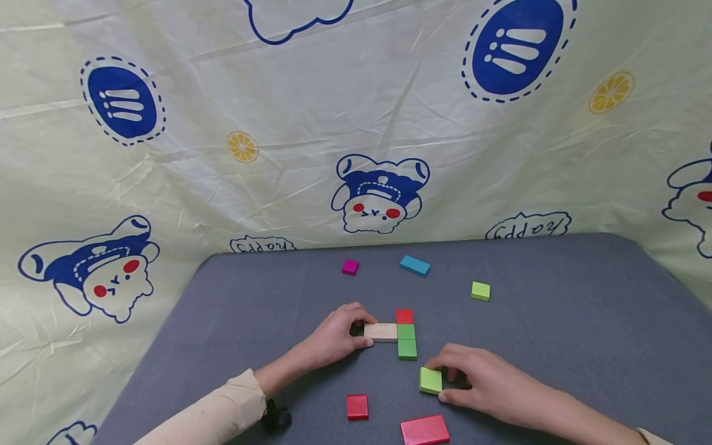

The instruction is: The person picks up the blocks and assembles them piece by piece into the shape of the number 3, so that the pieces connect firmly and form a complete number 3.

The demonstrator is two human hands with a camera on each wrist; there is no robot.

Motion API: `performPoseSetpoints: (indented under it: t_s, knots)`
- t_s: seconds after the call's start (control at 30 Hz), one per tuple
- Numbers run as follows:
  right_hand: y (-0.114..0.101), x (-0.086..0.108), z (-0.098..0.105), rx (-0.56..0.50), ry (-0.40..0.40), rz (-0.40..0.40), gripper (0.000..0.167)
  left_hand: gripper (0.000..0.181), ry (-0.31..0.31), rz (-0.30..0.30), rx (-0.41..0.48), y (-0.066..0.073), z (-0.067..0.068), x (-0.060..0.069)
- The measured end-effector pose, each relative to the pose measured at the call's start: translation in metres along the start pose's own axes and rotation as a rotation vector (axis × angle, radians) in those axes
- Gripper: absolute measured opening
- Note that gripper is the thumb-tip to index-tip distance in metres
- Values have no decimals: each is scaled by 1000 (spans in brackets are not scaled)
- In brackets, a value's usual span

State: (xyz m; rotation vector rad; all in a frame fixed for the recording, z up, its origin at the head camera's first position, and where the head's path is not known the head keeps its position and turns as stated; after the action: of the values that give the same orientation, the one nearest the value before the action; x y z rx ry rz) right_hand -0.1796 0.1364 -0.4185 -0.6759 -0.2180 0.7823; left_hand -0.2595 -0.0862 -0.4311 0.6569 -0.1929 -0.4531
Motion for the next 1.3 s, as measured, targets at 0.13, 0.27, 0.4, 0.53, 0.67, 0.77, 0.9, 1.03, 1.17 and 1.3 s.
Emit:
performPoseSetpoints:
  t_s: [0.13, 0.27, 0.4, 0.53, 0.67, 0.77, 0.9, 1.03, 1.17, 1.3]
  knots:
    - [-1, -7, -1, -13, 0, -6, 33, 26, -2, 6, -1, 0, 0, 0]
    - [-5, -13, -3, -8, 8, 7, 34, 27, -3, 12, -2, 0, -1, 0]
    - [-7, -18, -5, 21, 21, 22, 34, 27, -1, 7, -3, 0, -1, -1]
    - [-9, -23, -7, 33, 14, 17, 34, 27, -2, 7, 0, -1, -1, -1]
    - [-11, -27, -9, 40, 5, 7, 35, 27, -3, 13, 3, -1, -1, -1]
    - [-12, -29, -10, 49, 8, 19, 34, 27, -1, 15, 5, -1, -1, -1]
    - [-12, -30, -12, 48, 3, 23, 34, 26, 1, 7, 2, 0, 0, 0]
    - [-12, -30, -12, 49, -1, 13, 35, 26, 3, 5, -2, 0, 0, 0]
    - [-12, -30, -11, 53, 6, 7, 35, 26, 3, 10, -5, 0, 0, -1]
    - [-13, -28, -10, 42, 23, 30, 33, 26, 4, 9, -1, 0, 0, -1]
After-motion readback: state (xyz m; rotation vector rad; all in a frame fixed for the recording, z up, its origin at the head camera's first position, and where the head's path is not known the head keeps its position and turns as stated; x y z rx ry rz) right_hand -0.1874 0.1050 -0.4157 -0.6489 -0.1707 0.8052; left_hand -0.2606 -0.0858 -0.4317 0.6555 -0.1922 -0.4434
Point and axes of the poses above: each hand's wrist, its own x-axis away from the middle knuckle, its own z-axis out of the back of the hand, y = z × x, the point moved 6 cm from there along -x, towards the middle knuckle, and after that the axes turned 9 degrees about z, right-handed, at the moved point
